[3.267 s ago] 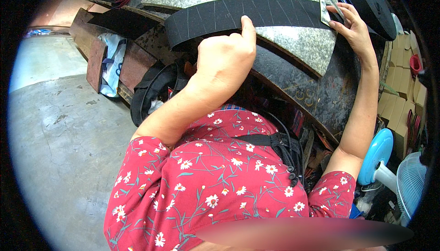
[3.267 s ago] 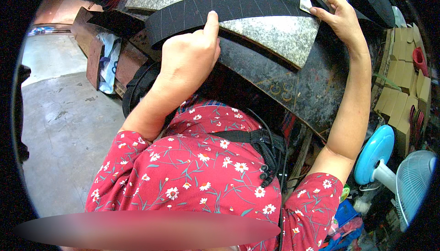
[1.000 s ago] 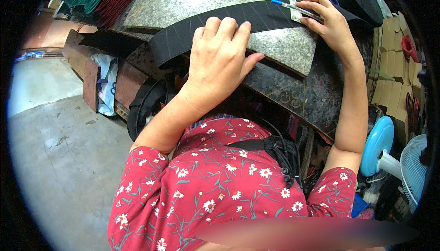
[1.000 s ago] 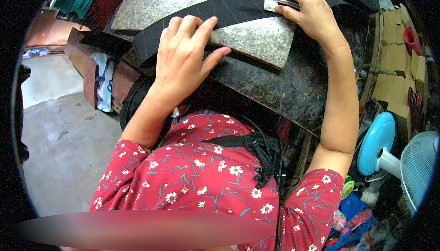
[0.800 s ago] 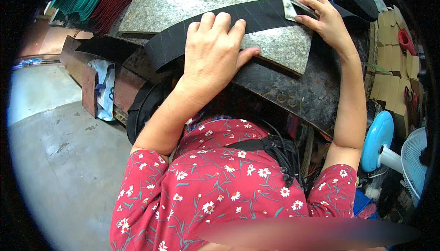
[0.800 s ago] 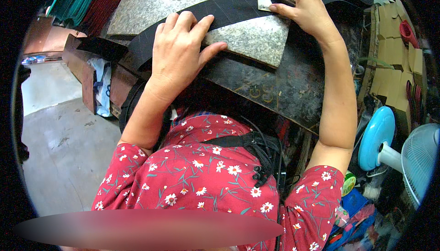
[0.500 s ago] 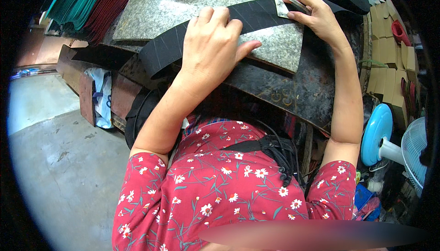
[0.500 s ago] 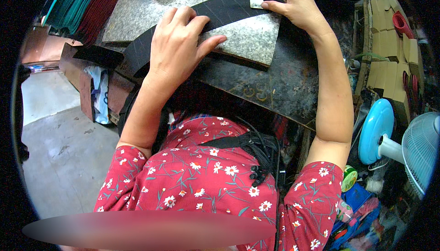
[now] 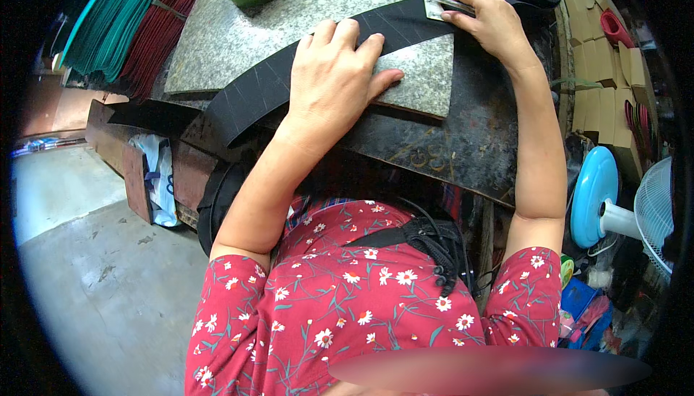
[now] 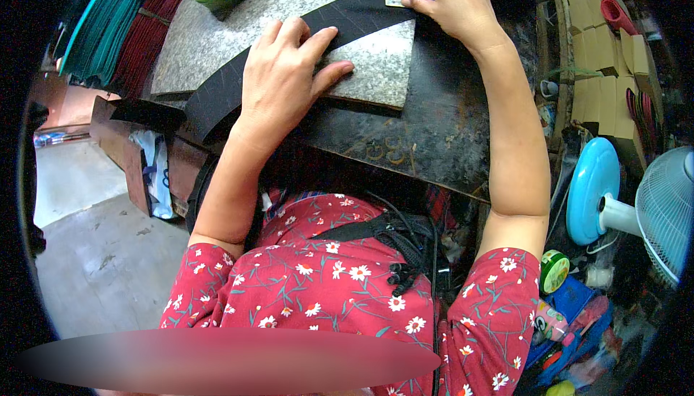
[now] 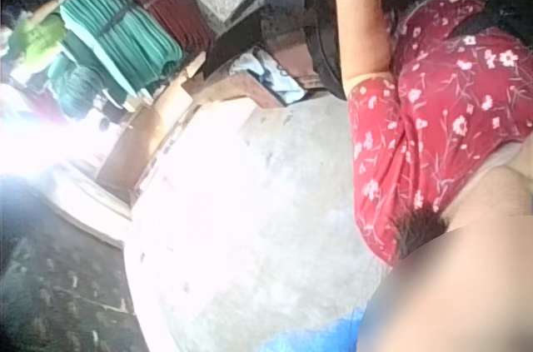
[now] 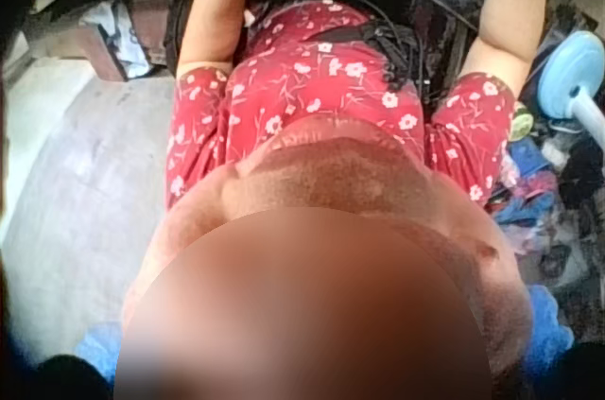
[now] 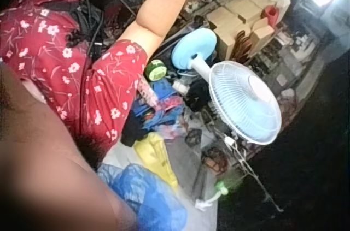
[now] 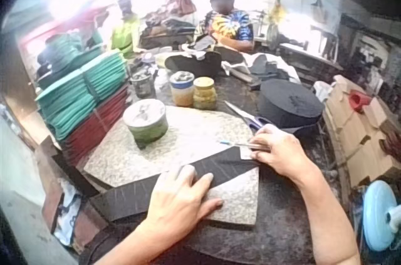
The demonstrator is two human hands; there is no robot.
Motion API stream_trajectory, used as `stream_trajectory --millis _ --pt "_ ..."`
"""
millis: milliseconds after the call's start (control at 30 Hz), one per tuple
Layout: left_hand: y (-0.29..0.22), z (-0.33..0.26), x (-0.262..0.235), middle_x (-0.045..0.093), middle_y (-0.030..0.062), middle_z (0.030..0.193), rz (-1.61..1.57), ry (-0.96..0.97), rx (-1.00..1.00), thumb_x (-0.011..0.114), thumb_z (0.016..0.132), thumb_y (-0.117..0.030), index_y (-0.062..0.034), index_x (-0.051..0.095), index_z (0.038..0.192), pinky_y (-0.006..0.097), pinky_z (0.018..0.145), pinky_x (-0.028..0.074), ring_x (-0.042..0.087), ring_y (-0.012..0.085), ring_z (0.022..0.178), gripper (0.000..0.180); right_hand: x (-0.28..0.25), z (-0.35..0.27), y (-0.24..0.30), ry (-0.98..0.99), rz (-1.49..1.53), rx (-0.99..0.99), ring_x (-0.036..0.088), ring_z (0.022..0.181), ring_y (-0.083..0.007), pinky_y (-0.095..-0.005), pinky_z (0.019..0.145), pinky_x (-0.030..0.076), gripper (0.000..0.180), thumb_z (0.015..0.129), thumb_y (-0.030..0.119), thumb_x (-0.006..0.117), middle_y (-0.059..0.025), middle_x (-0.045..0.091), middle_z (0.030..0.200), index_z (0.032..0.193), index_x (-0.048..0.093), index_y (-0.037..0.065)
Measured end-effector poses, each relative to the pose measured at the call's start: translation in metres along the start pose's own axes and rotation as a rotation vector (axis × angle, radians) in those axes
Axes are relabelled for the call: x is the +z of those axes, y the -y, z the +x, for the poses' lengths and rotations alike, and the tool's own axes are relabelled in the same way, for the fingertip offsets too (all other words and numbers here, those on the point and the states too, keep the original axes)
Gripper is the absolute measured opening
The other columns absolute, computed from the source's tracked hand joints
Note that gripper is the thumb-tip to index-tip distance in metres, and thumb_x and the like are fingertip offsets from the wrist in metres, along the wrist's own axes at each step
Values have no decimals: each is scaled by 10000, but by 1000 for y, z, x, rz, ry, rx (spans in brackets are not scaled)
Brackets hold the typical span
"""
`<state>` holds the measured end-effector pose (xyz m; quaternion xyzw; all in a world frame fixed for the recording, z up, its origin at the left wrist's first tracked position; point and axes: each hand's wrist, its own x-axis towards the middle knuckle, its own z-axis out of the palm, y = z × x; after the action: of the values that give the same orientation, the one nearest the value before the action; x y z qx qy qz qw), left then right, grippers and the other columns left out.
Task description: The person uses a pen and a small rectangular template to mark evenly spaced lines on a long strip of black fabric. They repeatedly reposition the template along the strip and draw lines, then lift the strip to inspect the markings before continuing.
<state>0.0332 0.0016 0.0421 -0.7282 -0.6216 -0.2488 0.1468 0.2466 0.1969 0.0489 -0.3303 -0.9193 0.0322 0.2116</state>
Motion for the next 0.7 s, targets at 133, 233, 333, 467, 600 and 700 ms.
stream_trajectory --millis 133,233,333,467,600,700 --pt "0 3 -1 609 93 977 -5 4 16 809 777 -415 -93 732 1009 401 863 488 571 283 1006 404 3 -1 1 35 72 50 713 1040 -211 -351 908 559 305 910 261 756 2 698 1157 1194 752 151" --pt "1 5 -2 621 110 984 -8 4 52 786 838 -379 -73 741 1088 406 838 513 594 307 957 398 2 0 6 45 86 41 710 989 -204 -341 886 556 279 908 225 754 -2 691 1104 1177 760 149" --pt "1 7 -2 625 114 989 -16 3 60 783 843 -372 -63 738 1081 406 840 513 594 309 956 391 1 -2 13 68 81 3 701 931 -202 -333 857 552 259 905 190 749 -9 677 1048 1160 765 146" --pt "1 6 0 627 119 990 -31 0 59 781 849 -364 -54 733 1072 409 845 513 596 315 947 385 4 -1 12 74 105 -34 692 895 -202 -325 834 548 273 903 147 745 -20 669 1010 1175 764 141" --pt "4 6 2 622 119 978 -34 -2 72 779 854 -352 -57 727 1066 409 842 514 598 314 941 367 11 2 0 92 254 -1 694 918 -186 -320 847 546 291 914 130 734 -45 669 1002 1203 750 97" --pt "5 6 2 619 116 969 -45 -14 80 777 857 -346 -61 723 1056 407 839 515 598 310 942 352 15 3 -6 74 333 -19 702 933 -183 -316 852 548 267 932 154 730 -55 674 1007 1188 750 78"
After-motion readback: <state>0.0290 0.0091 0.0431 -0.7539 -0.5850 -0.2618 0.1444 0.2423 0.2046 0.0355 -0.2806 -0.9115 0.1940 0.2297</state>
